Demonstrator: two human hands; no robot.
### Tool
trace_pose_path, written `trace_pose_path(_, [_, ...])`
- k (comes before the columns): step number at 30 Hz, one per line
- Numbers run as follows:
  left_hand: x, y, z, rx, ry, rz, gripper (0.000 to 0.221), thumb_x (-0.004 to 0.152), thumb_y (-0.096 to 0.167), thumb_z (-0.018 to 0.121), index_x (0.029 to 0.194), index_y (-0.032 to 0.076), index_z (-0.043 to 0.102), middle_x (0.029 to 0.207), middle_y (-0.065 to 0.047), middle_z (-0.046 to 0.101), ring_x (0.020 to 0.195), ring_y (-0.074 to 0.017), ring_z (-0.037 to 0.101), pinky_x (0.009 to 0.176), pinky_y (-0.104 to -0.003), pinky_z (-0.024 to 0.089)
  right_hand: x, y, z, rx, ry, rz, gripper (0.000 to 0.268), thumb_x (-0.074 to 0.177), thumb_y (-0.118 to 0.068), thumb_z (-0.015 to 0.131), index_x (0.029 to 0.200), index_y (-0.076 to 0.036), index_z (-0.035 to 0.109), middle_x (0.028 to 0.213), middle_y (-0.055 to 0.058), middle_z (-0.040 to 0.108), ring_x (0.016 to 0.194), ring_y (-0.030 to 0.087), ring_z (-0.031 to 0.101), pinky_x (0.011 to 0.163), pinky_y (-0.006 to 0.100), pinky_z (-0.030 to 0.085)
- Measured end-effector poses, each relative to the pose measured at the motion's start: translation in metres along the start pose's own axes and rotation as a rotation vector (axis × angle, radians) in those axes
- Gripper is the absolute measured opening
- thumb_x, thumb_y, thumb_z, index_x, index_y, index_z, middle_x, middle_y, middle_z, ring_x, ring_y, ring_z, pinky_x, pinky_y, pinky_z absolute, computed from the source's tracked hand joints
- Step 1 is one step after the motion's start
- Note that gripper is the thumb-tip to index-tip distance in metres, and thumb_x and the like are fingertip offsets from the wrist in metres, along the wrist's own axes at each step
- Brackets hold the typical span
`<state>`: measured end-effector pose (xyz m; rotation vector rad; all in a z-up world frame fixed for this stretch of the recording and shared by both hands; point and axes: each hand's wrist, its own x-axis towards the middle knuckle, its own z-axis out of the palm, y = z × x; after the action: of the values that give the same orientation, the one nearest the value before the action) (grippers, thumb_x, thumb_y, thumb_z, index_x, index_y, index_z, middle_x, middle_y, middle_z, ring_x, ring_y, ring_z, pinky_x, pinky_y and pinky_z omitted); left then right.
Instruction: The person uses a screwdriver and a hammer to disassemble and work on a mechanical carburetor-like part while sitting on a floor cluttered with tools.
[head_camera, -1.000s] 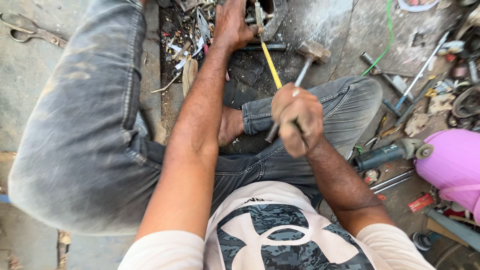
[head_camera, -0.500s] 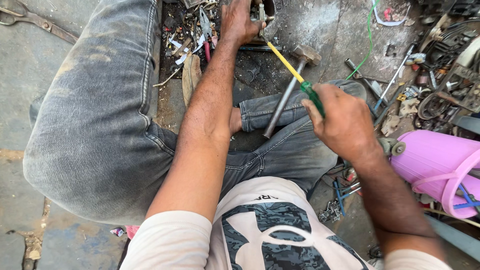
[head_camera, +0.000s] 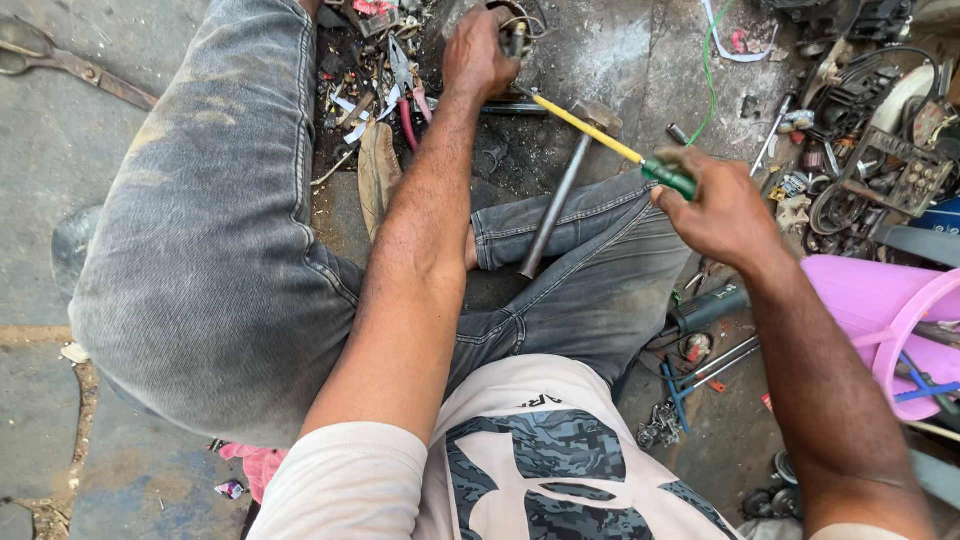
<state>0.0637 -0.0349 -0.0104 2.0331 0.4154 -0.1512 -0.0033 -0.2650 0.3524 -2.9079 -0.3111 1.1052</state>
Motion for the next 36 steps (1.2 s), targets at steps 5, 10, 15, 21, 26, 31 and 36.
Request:
trace_pose_path(5, [-0.024,0.015,-0.024,0.044,0.030,0.015,0.056,0.078,0.014,0.087,0.128,0.018,0.062,0.113,-0.010,0.071,0.104,-0.0241,0.068,0.097,-0.050,0.054,0.029,0.046,0.058,0.574,-0.159,0.192,0.030,0.110,-0.029,0.058,0.104,-0.004,0.075,0.087,0.013,0.073,0.070,0.017,0.051,0.065,0.035,0.043])
trace_pose_path(10, [-0.024,0.013,-0.032,0.059,0.017,0.029,0.051,0.082,0.012,0.085,0.127,0.021,0.063,0.111,-0.007,0.074,0.101,-0.0212,0.072,0.097,-0.045,0.058,0.026,0.054,0.076,-0.258,0.222,-0.246,0.029,0.103,-0.029,0.065,0.114,-0.003,0.073,0.096,0.014,0.073,0.067,0.021,0.063,0.064,0.038,0.050])
trace_pose_path(15, [-0.026,0.018,-0.039,0.116,-0.028,0.000,0.052,0.079,0.009,0.085,0.124,0.021,0.063,0.112,-0.007,0.073,0.104,-0.0222,0.071,0.095,-0.043,0.059,0.013,0.051,0.064,-0.512,0.455,-0.472,0.033,0.101,-0.019,0.063,0.130,-0.008,0.072,0.105,0.009,0.074,0.082,0.021,0.070,0.079,0.040,0.056])
trace_pose_path(21, [-0.033,0.017,-0.038,0.114,-0.025,0.036,0.053,0.083,0.019,0.086,0.128,0.018,0.059,0.113,-0.011,0.070,0.106,-0.0268,0.067,0.093,-0.050,0.056,0.044,0.063,0.047,0.195,0.022,0.016,0.040,0.105,-0.042,0.067,0.120,-0.006,0.075,0.113,0.017,0.071,0.098,0.024,0.064,0.091,0.052,0.050])
trace_pose_path(26, [-0.035,0.017,-0.041,0.129,-0.045,0.002,0.059,0.085,0.026,0.085,0.136,0.017,0.056,0.116,-0.010,0.071,0.105,-0.0242,0.070,0.093,-0.047,0.060,0.047,0.064,0.040,0.153,-0.048,0.081,0.040,0.107,-0.043,0.065,0.108,-0.006,0.080,0.096,0.014,0.076,0.085,0.023,0.068,0.082,0.045,0.056])
trace_pose_path(31, [-0.037,0.012,-0.036,0.130,-0.008,-0.002,0.062,0.084,0.029,0.085,0.138,0.020,0.056,0.119,-0.009,0.071,0.107,-0.0237,0.070,0.094,-0.048,0.058,0.042,0.067,0.054,-0.630,0.421,-0.420,0.014,0.108,-0.025,0.066,0.106,-0.011,0.067,0.087,0.004,0.065,0.066,0.014,0.059,0.059,0.034,0.050])
trace_pose_path(36, [-0.032,0.004,-0.027,0.159,0.064,0.026,0.064,0.079,0.030,0.087,0.135,0.019,0.057,0.123,-0.012,0.069,0.108,-0.0272,0.068,0.093,-0.053,0.056,0.067,0.059,0.045,-0.564,-0.002,-0.035,0.048,0.103,-0.050,0.062,0.123,-0.006,0.061,0.066,0.005,0.058,0.046,0.014,0.047,0.041,0.035,0.045])
